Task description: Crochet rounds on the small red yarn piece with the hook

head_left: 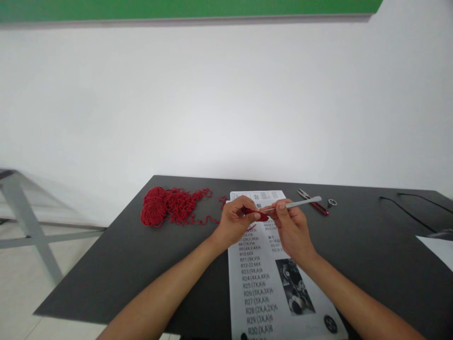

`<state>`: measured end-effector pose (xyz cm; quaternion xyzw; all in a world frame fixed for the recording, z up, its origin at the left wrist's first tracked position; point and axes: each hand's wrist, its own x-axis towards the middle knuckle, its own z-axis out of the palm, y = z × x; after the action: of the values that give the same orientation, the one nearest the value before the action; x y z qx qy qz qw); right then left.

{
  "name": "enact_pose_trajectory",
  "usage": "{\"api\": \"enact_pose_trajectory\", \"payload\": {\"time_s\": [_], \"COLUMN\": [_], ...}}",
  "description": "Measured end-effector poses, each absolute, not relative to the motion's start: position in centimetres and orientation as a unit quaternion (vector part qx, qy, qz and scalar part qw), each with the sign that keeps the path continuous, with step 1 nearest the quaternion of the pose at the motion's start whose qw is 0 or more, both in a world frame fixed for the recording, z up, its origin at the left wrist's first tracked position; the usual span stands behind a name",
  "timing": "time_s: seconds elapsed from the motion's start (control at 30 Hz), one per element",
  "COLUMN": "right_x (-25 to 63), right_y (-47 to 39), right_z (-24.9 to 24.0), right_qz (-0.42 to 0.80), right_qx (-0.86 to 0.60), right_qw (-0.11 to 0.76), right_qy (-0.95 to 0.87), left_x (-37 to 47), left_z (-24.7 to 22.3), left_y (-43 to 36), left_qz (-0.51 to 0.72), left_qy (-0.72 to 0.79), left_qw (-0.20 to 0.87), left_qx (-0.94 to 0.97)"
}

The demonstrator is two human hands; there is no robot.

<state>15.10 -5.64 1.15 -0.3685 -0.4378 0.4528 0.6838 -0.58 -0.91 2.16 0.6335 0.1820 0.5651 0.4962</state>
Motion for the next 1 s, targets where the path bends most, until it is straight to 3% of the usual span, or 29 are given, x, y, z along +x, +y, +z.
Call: {"api": "enact_pose_trajectory", "payload": {"time_s": [0.63, 1.0], "right_x": [15.8, 14.6], "right_y": [-6.0, -5.9], "right_z": [3.0, 3.1], "right_qz": [0.431, 0.523], "right_qx": [-0.38, -0.358], "right_qw": [0.649, 0.684], "right_qy": [-0.498, -0.362], "left_x": [-0.6, -0.7], "left_z": [2.1, 2.3], "left_y": [-0.9, -1.0], "left_qz": [0.548, 0.543], "left_qy": [0.192, 0.207], "left_qw": [0.532, 0.537], "left_qx": [0.616, 0.612]}}
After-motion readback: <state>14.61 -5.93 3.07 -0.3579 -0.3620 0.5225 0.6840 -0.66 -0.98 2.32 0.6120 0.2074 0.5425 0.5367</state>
